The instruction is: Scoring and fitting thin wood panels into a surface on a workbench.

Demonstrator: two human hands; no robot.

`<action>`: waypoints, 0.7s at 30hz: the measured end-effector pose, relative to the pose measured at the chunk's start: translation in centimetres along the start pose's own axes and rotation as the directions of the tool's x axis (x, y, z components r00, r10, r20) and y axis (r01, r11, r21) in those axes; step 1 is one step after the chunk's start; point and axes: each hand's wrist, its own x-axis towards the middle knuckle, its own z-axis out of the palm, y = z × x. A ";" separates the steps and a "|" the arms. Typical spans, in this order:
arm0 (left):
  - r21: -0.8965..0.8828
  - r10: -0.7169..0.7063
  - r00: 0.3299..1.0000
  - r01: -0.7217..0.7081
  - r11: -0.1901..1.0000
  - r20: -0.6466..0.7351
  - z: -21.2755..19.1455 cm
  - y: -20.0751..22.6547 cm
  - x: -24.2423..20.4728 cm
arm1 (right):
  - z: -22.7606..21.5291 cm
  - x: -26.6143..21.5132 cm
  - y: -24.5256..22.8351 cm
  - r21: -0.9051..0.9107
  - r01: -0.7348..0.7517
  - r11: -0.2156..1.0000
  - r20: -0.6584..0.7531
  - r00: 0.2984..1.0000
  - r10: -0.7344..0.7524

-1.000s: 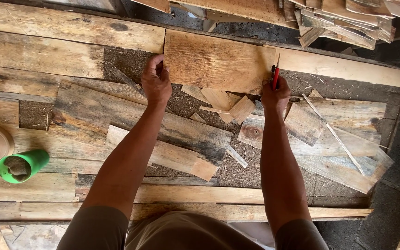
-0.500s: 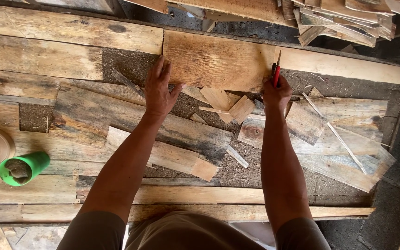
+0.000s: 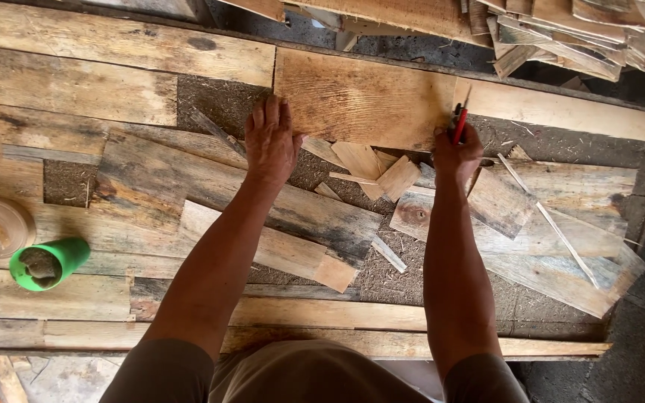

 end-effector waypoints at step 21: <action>-0.072 -0.088 0.996 0.087 0.994 -0.002 -1.1 1.8 0.0 | 14.0 -4.7 -12.5 -0.445 0.867 0.224 0.840 0.491 -0.233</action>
